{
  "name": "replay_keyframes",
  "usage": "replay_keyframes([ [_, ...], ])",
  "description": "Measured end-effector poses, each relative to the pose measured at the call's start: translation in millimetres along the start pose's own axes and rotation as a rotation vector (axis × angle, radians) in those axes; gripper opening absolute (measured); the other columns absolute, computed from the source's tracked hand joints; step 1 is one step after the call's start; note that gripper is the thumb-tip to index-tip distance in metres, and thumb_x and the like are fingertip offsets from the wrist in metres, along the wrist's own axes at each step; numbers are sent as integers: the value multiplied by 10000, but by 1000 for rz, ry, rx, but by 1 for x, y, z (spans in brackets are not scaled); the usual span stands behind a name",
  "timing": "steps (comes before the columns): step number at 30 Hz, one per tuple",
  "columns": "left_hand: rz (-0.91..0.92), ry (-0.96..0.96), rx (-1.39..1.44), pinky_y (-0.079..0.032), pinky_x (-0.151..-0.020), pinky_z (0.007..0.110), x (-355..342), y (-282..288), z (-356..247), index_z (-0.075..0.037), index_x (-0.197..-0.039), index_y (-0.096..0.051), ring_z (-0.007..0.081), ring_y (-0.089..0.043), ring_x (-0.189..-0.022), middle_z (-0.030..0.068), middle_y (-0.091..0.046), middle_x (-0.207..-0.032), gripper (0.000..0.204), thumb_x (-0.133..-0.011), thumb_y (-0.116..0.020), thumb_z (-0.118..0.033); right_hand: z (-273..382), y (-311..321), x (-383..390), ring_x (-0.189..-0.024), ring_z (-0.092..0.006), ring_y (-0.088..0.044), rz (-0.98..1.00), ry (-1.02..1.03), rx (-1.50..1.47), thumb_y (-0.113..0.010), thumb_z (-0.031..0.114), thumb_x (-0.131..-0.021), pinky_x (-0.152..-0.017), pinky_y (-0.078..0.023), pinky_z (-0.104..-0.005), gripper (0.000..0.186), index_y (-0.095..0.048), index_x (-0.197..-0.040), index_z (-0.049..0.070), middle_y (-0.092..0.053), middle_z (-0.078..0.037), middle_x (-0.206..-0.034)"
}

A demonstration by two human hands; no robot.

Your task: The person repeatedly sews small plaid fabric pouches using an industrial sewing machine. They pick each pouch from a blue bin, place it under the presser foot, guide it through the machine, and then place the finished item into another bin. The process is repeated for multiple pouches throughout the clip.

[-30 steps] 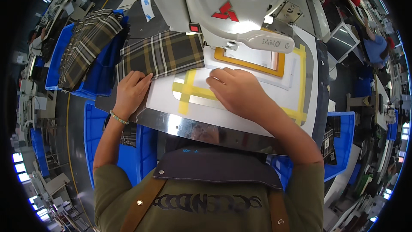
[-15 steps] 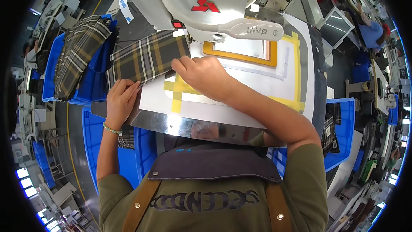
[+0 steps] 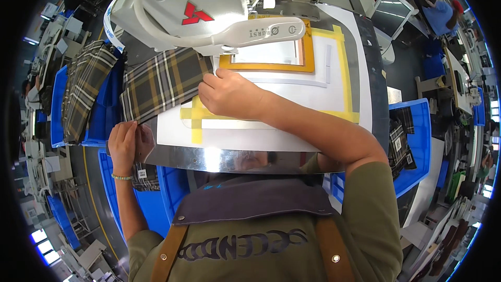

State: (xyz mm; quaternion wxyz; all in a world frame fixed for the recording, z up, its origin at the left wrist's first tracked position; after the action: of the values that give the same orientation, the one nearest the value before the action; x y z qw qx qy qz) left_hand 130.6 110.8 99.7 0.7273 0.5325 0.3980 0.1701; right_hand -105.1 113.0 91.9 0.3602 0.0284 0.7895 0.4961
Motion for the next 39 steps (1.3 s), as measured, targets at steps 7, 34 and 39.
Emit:
replay_keyframes([
  [7, -51, -370, -40, -549, -831, 378, -56, -16, -58, 19, -1159, -686, 267, -662, -996, 113, -668, -1062, 385, -781, -675, -56, -39, 46, 59, -755, -152, -543, 46, -40, 100, -674, 107, -707, -640, -450, -273, 93, -582, -694, 100, -508, -5, -749],
  [34, -1, -519, 115, -529, -829, 357, -145, -68, -140, 21, -1166, -673, 254, -633, -1018, 107, -652, -1118, 365, -807, -648, -40, -88, 94, 182, -888, -215, -673, 210, -492, 90, -706, 41, -780, -748, -554, -345, 191, -721, -969, 20, -686, -55, -963],
  [39, 44, -372, 189, -538, -878, 374, -139, -57, -126, -23, -1157, -694, 293, -646, -1112, 126, -670, -1202, 354, -808, -641, -7, -87, 103, 194, -1046, -255, -654, 218, -613, 37, -684, 38, -826, -865, -542, -369, 268, -712, -1092, 16, -680, -75, -1123],
])
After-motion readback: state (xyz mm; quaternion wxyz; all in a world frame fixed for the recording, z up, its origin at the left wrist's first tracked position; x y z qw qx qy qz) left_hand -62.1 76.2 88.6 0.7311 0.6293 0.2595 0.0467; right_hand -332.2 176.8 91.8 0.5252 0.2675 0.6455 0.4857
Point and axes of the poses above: each hand's wrist, its own x-axis away from the middle knuckle, its own y-axis out of the back of the hand, z = x × y, the point moved 10 cm from there along -x, towards the middle knuckle
